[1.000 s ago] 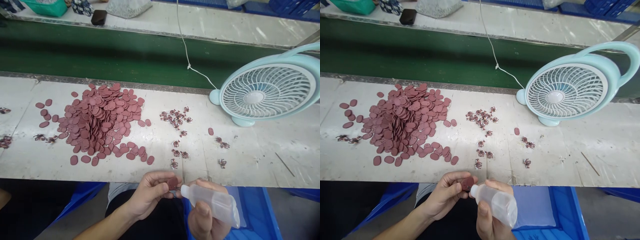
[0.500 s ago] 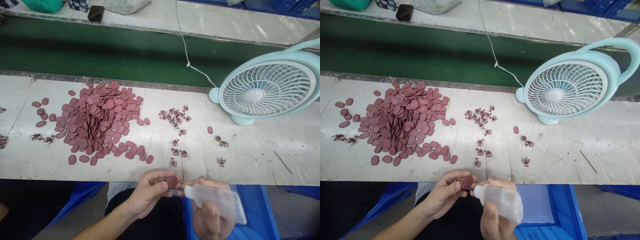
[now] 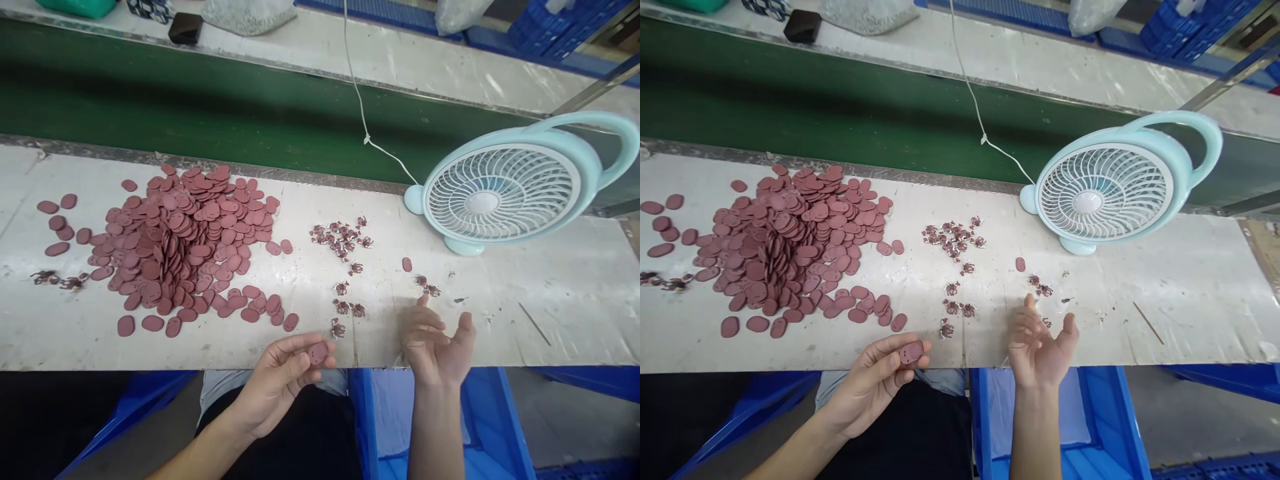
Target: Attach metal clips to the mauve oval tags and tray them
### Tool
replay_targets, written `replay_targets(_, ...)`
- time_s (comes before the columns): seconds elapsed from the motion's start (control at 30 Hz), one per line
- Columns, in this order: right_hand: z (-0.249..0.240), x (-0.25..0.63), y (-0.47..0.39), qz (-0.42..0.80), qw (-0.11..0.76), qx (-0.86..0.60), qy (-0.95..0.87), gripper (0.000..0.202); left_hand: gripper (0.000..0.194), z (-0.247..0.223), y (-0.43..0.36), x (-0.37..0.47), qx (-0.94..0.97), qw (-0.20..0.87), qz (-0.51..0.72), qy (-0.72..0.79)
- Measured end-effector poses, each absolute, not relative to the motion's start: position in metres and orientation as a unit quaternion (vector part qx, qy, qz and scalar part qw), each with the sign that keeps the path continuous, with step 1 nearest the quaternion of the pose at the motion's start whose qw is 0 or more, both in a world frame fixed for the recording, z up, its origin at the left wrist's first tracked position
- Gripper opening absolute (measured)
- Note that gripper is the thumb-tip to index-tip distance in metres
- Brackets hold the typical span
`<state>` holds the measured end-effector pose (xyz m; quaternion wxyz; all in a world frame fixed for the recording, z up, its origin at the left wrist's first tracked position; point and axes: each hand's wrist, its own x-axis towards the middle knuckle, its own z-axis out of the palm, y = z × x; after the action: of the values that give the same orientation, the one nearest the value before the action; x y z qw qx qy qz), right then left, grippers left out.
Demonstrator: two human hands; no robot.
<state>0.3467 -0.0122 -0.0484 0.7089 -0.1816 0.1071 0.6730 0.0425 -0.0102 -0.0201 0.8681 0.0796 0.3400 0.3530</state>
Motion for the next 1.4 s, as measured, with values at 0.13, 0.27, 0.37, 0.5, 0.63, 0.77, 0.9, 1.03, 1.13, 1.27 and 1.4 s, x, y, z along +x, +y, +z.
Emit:
replay_targets(0.13, -0.029, 0.298, -0.013, 0.488, 0.624, -0.574, -0.207, 0.030, 0.025, -0.018, -0.008, 0.042, 0.074, 0.863, 0.354, 0.352)
replay_targets(0.27, -0.030, 0.270, 0.002, 0.248, 0.298, -0.704, -0.596, 0.030, 0.024, -0.015, -0.007, 0.044, 0.074, 0.862, 0.349, 0.359)
replay_targets(0.37, -0.032, 0.268, 0.011, 0.211, 0.200, -0.698, -0.655, 0.028, 0.024, -0.014, -0.006, 0.044, 0.077, 0.861, 0.345, 0.366)
replay_targets(0.5, -0.024, 0.274, 0.008, 0.217, 0.194, -0.723, -0.627, 0.012, 0.025, -0.014, -0.006, 0.044, 0.083, 0.856, 0.349, 0.371)
replay_targets(0.63, -0.003, 0.269, -0.013, 0.347, 0.303, -0.727, -0.510, 0.010, 0.026, -0.016, -0.009, 0.046, 0.110, 0.851, 0.358, 0.368)
replay_targets(0.77, 0.019, 0.245, -0.035, 0.547, 0.402, -0.618, -0.396, 0.012, 0.027, -0.019, -0.013, 0.049, 0.148, 0.843, 0.367, 0.365)
replay_targets(0.9, 0.028, 0.222, -0.041, 0.562, 0.430, -0.588, -0.392, 0.006, 0.027, -0.020, -0.014, 0.052, 0.175, 0.841, 0.375, 0.349)
replay_targets(1.03, 0.028, 0.218, -0.038, 0.557, 0.425, -0.590, -0.403, 0.006, 0.025, -0.018, -0.012, 0.053, 0.179, 0.840, 0.373, 0.351)
replay_targets(1.13, 0.029, 0.221, -0.038, 0.556, 0.412, -0.595, -0.409, 0.007, 0.016, -0.016, -0.012, 0.053, 0.166, 0.837, 0.374, 0.363)
replay_targets(1.27, 0.028, 0.224, -0.037, 0.573, 0.399, -0.586, -0.412, 0.010, 0.013, -0.014, -0.013, 0.055, 0.174, 0.827, 0.382, 0.373)
replay_targets(1.4, 0.026, 0.225, -0.036, 0.581, 0.418, -0.561, -0.416, 0.014, 0.009, -0.012, -0.012, 0.058, 0.188, 0.815, 0.409, 0.364)
